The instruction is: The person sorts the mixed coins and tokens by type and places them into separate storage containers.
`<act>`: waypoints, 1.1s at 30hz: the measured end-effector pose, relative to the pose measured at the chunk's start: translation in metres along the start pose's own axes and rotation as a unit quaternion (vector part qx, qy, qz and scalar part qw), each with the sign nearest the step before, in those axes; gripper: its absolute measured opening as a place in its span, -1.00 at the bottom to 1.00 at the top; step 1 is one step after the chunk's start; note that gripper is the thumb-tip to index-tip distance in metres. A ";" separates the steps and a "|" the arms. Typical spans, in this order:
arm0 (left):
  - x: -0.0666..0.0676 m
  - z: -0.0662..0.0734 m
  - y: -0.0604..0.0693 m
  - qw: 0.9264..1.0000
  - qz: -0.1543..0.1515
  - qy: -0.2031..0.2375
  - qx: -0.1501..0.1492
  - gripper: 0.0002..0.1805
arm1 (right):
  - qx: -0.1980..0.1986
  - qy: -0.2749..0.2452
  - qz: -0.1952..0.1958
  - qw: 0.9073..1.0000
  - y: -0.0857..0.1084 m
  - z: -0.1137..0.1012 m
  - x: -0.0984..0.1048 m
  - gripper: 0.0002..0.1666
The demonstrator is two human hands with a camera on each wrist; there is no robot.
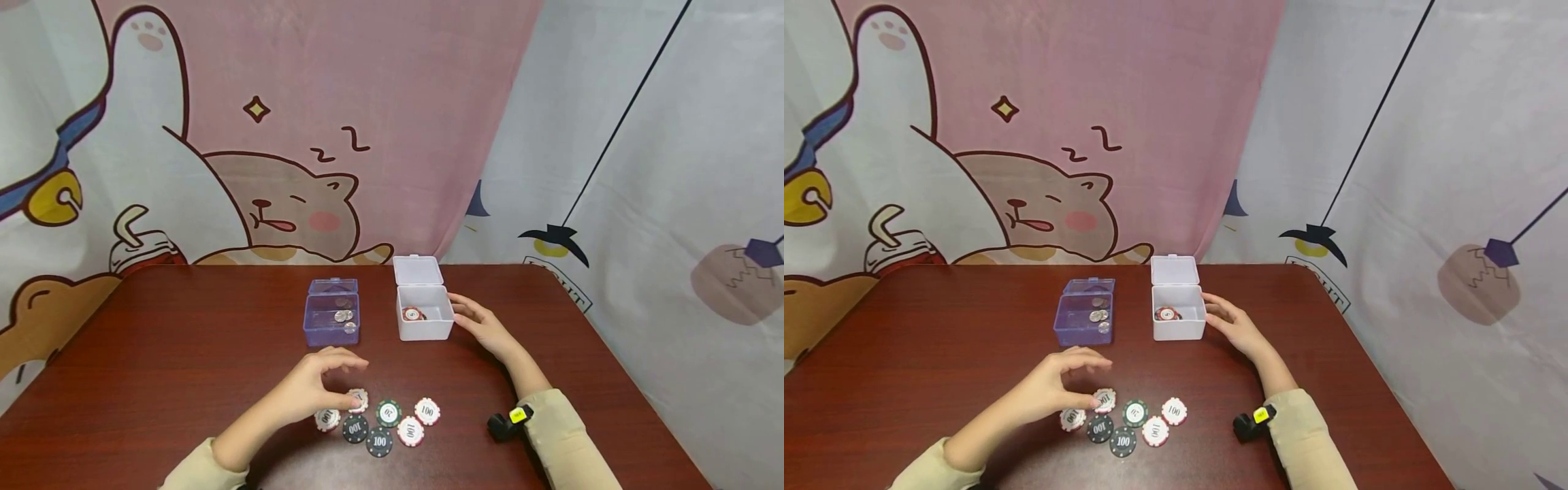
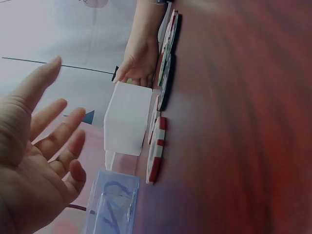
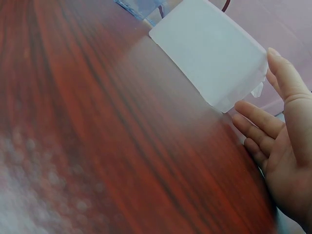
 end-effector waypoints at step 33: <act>0.011 -0.028 0.043 0.991 -0.119 -0.054 0.025 -0.48 | -0.015 -0.008 -0.008 1.000 0.006 -0.032 -0.007 -0.43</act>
Point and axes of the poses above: each hand's wrist, its own y-axis away from the middle knuckle, its own x-axis out of the back of the hand, z = x × y, the point moved 2 cm from there along -y, towards the middle knuckle, and after that the axes turned 4 degrees about -y, right-handed, at the moved point
